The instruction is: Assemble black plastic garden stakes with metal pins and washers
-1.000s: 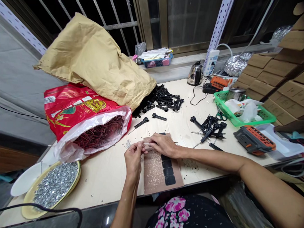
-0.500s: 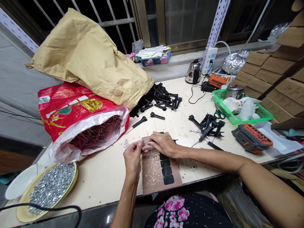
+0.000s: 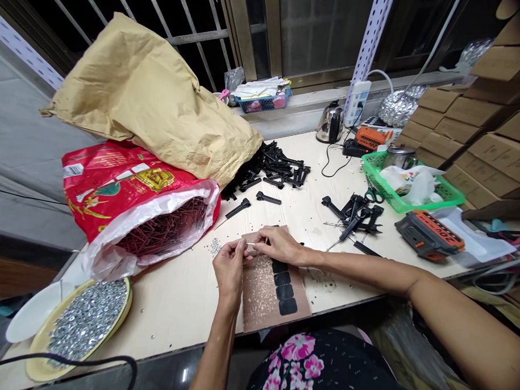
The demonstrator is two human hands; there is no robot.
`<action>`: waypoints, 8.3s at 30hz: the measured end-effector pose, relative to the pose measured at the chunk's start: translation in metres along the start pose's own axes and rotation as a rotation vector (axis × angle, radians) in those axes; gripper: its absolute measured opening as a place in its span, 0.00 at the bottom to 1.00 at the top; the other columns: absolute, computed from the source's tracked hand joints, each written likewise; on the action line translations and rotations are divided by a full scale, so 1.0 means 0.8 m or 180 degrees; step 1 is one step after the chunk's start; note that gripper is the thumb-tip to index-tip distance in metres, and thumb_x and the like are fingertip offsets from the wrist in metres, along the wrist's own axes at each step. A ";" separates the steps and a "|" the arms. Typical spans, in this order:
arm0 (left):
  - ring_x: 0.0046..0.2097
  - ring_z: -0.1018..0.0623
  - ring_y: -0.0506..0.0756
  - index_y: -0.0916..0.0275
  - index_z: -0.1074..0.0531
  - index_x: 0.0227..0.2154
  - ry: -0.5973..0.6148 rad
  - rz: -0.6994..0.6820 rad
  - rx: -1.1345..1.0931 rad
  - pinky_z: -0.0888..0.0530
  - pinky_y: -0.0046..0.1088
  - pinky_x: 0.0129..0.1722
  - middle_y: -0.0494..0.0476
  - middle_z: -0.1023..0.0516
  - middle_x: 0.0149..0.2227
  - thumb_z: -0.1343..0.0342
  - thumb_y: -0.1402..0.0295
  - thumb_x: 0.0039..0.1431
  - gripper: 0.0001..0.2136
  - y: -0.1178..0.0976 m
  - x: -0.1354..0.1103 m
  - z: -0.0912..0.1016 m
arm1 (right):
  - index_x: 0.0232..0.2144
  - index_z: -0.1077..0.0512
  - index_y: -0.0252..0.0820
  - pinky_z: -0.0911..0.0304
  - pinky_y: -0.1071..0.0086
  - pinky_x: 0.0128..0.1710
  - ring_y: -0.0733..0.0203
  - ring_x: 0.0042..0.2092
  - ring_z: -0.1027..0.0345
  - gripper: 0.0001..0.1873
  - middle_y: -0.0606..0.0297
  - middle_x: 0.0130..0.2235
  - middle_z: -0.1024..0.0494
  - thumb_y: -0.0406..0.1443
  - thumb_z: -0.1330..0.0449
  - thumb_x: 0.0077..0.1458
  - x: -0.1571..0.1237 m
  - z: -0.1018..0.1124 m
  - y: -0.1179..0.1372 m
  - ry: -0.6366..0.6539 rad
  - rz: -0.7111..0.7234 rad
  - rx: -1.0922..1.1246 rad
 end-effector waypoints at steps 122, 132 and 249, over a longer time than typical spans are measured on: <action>0.18 0.37 0.42 0.69 0.27 0.24 0.0132 0.0772 -0.0919 0.37 0.17 0.16 0.48 0.31 0.19 0.30 0.59 0.32 0.20 -0.043 -0.018 -0.079 | 0.30 0.31 0.43 0.54 0.66 0.31 0.62 0.33 0.41 0.11 0.67 0.30 0.28 0.35 0.49 0.63 -0.023 0.070 -0.016 -0.0921 0.1621 -0.2524; 0.19 0.33 0.44 0.68 0.26 0.24 0.0568 0.0348 -0.0597 0.32 0.21 0.19 0.49 0.30 0.21 0.34 0.57 0.41 0.17 -0.038 -0.034 -0.058 | 0.37 0.29 0.42 0.48 0.73 0.30 0.67 0.34 0.33 0.13 0.66 0.35 0.25 0.40 0.52 0.65 -0.053 0.062 0.016 -0.0507 0.0669 -0.2104; 0.67 0.51 0.61 0.63 0.35 0.57 0.0923 -0.1879 0.2895 0.48 0.49 0.63 0.61 0.40 0.63 0.60 0.62 0.65 0.21 0.048 0.004 -0.055 | 0.31 0.31 0.38 0.51 0.73 0.27 0.65 0.37 0.42 0.12 0.65 0.31 0.33 0.33 0.52 0.64 -0.032 0.061 -0.098 0.0112 0.1391 -0.2264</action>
Point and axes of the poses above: each hand's wrist, its own x-axis towards the middle knuckle, its own z-axis out of the back of the hand, y = z × x, the point moved 1 cm from there along x, towards the middle knuckle
